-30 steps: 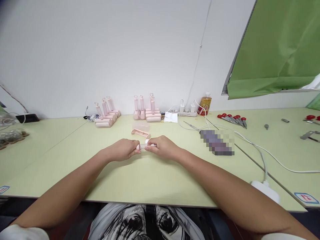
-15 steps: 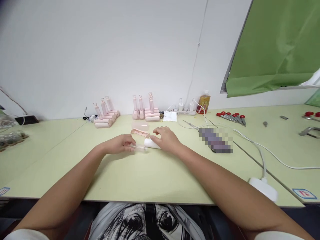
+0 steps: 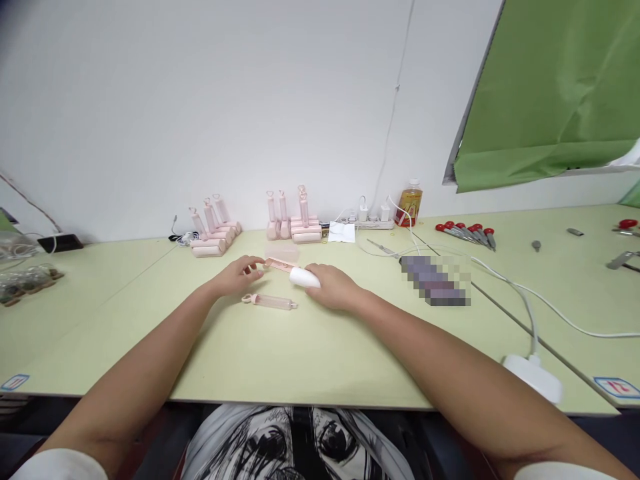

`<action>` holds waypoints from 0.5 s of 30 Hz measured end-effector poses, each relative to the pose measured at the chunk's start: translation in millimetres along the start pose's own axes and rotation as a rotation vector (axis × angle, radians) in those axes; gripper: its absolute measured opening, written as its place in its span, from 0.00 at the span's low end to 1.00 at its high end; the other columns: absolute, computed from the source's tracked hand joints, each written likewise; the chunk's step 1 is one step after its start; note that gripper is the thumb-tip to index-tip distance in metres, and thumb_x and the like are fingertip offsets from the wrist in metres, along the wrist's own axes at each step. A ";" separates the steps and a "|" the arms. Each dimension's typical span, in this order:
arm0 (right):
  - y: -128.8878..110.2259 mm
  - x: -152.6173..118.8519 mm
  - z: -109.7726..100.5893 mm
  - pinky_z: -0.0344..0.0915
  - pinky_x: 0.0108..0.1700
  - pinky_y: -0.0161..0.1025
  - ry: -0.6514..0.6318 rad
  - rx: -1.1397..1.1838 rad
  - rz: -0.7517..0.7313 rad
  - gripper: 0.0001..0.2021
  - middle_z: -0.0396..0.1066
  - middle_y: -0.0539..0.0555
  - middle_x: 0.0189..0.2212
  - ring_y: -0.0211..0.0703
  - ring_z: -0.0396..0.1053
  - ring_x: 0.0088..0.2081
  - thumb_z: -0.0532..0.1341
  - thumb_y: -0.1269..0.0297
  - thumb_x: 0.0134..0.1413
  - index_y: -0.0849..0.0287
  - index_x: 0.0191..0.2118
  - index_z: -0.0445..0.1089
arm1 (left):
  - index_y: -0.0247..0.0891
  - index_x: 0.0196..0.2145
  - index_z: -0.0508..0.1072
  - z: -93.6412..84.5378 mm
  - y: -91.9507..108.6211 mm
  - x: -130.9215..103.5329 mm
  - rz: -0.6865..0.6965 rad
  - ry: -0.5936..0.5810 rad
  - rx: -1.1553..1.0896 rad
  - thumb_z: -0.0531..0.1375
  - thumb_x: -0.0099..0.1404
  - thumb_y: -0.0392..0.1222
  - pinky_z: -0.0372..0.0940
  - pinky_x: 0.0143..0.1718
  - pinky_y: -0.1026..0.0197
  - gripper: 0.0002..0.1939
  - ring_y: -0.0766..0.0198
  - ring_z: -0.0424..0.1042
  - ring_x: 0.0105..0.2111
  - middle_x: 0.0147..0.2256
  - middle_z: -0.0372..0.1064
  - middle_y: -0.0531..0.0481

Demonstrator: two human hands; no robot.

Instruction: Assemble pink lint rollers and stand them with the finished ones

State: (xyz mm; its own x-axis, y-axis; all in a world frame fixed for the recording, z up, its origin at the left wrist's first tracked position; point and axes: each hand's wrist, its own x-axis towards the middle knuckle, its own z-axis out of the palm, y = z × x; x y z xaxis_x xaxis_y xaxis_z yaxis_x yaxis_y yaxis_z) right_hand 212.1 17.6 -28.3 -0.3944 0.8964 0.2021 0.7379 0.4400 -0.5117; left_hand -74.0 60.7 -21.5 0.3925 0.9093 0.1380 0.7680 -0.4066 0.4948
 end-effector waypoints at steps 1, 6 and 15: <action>0.0 0.6 -0.3 0.61 0.40 0.40 0.026 0.105 0.030 0.21 0.72 0.57 0.45 0.49 0.68 0.43 0.61 0.62 0.50 0.57 0.51 0.68 | 0.43 0.58 0.64 2.3 -5.2 3.7 -0.002 0.048 0.028 0.52 0.63 0.56 0.64 0.46 0.55 0.28 0.58 0.68 0.42 0.48 0.64 0.44; -0.4 3.8 -0.3 0.58 0.20 0.32 -0.023 0.816 0.234 0.15 0.72 0.55 0.36 0.37 0.64 0.26 0.60 0.58 0.51 0.59 0.44 0.68 | 0.42 0.57 0.66 13.5 -8.7 15.2 0.122 0.050 0.158 0.54 0.63 0.49 0.59 0.53 0.52 0.26 0.53 0.64 0.51 0.53 0.62 0.42; -3.9 1.9 -0.6 0.65 0.20 0.31 -0.071 1.243 0.310 0.15 0.70 0.52 0.33 0.37 0.65 0.27 0.61 0.66 0.48 0.55 0.44 0.62 | 0.37 0.44 0.72 13.7 14.7 12.3 0.127 0.198 0.114 0.48 0.67 0.50 0.63 0.43 0.57 0.19 0.58 0.68 0.41 0.41 0.72 0.45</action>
State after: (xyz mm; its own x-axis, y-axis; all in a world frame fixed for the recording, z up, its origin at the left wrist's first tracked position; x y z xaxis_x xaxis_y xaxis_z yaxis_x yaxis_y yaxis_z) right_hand 208.8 17.6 -25.3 -0.3554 0.9304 -0.0896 -0.1859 -0.1643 -0.9687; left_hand -51.1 64.7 -24.2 0.3913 0.8455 0.3634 0.7754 -0.5156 0.3646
